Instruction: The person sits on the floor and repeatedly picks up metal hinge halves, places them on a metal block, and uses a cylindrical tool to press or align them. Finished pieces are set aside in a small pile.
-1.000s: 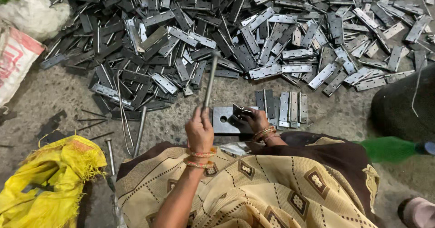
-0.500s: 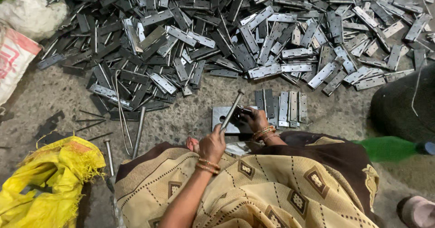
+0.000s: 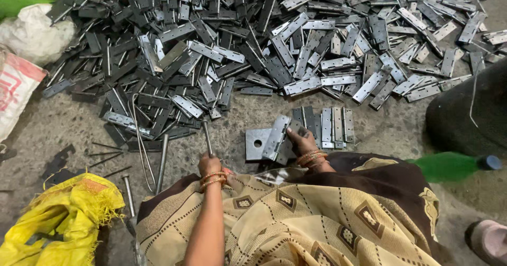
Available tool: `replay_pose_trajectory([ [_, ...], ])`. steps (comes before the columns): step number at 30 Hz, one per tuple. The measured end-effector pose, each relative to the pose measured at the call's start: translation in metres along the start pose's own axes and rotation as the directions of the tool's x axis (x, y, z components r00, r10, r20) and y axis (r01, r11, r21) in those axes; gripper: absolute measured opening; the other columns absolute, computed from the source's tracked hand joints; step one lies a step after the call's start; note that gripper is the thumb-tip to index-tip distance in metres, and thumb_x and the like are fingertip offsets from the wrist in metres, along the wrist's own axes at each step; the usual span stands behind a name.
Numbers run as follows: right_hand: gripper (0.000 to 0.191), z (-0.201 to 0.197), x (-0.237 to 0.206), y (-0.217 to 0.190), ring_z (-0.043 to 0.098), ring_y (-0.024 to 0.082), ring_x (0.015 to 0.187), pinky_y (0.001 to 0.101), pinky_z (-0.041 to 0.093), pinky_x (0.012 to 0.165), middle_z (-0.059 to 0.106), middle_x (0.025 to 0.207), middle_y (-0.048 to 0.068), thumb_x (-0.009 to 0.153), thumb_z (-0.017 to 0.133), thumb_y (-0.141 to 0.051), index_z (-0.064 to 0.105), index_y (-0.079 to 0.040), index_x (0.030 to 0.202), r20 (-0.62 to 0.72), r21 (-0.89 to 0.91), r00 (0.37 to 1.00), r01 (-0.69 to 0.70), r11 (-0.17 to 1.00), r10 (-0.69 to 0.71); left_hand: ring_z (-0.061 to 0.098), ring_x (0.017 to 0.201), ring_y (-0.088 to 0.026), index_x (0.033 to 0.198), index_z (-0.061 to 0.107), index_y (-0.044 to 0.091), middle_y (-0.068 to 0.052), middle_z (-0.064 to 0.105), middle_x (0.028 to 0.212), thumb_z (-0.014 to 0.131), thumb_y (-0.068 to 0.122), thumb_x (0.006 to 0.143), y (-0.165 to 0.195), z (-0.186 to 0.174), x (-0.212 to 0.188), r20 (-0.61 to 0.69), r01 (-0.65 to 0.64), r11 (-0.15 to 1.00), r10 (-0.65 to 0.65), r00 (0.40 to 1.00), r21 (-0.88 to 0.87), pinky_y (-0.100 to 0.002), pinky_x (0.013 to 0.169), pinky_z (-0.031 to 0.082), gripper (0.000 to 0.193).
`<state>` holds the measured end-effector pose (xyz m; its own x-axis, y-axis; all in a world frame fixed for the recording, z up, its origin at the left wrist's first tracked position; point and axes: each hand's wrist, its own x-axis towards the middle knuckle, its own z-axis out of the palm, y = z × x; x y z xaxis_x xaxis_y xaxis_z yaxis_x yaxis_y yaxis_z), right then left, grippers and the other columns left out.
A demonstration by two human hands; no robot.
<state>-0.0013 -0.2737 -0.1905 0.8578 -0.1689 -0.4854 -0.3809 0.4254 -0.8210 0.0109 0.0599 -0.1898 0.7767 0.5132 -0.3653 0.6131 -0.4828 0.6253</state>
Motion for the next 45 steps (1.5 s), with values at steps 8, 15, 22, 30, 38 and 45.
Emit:
replay_pose_trajectory([
  [8,0.038,0.017,-0.005,0.014,0.064,0.011,0.066,0.0279,0.052,0.057,0.073,0.088,0.003,0.088,0.077,-0.021,0.069,-0.004,0.121,0.154,0.153,0.981,0.098,0.983,-0.122,0.069,0.092,-0.021,0.144,0.052,0.009,-0.014,0.074,0.111,0.072,0.031,0.095,0.04,0.017,-0.04,0.406,-0.312,0.926,0.374,0.834,-0.212,-0.037,0.086,0.054,0.057],
  [15,0.065,0.068,-0.017,0.042,0.066,0.012,0.097,0.0304,0.057,0.087,0.073,0.111,0.004,0.082,0.084,-0.033,0.059,-0.005,0.135,0.136,-0.107,0.943,0.319,0.942,-0.304,0.07,0.095,-0.015,0.13,0.063,-0.003,-0.011,0.076,0.111,0.069,0.011,0.092,0.038,0.035,-0.04,0.559,-0.353,0.812,0.579,0.594,-0.466,-0.031,0.084,0.056,0.041],
  [22,0.056,0.085,-0.011,0.021,0.065,0.012,0.1,0.0323,0.054,0.09,0.074,0.109,0.016,0.081,0.089,-0.019,0.063,0.008,0.122,-0.043,-0.306,0.701,0.669,0.678,-0.712,0.07,0.099,-0.02,0.138,0.06,-0.003,-0.014,0.072,0.116,0.068,0.001,0.089,0.043,0.081,0.031,0.511,-0.365,0.759,0.639,0.575,-0.539,-0.038,0.088,0.06,0.049],
  [30,0.03,0.091,-0.002,0.008,0.068,0.007,0.102,0.0278,0.056,0.094,0.075,0.113,0.005,0.098,0.076,-0.011,0.068,0.0,0.125,-0.042,0.18,0.752,0.653,0.735,-0.658,0.069,0.1,-0.017,0.133,0.066,0.002,-0.011,0.075,0.113,0.067,0.006,0.094,0.068,0.155,0.007,0.164,-0.635,0.738,0.672,0.722,-0.228,-0.037,0.09,0.054,0.038],
  [38,0.03,0.094,-0.009,0.01,0.067,0.007,0.102,0.0286,0.056,0.093,0.075,0.112,0.005,0.099,0.077,-0.012,0.068,-0.001,0.126,-0.028,0.143,0.741,0.667,0.731,-0.671,0.066,0.083,-0.016,0.119,0.071,0.001,-0.01,0.076,0.094,0.07,0.012,0.092,0.101,0.114,-0.018,0.079,-0.698,0.712,0.694,0.716,0.068,-0.037,0.074,0.053,0.029],
  [45,0.059,0.065,-0.046,0.002,0.071,0.013,0.1,0.0317,0.059,0.086,0.076,0.113,0.012,0.089,0.082,-0.028,0.06,0.002,0.135,0.121,-0.289,0.795,0.601,0.745,-0.594,0.065,0.075,-0.012,0.11,0.074,0.001,-0.005,0.077,0.086,0.073,0.014,0.089,0.084,0.025,-0.034,0.563,-0.568,0.789,0.587,0.582,-0.234,-0.032,0.066,0.053,0.025],
])
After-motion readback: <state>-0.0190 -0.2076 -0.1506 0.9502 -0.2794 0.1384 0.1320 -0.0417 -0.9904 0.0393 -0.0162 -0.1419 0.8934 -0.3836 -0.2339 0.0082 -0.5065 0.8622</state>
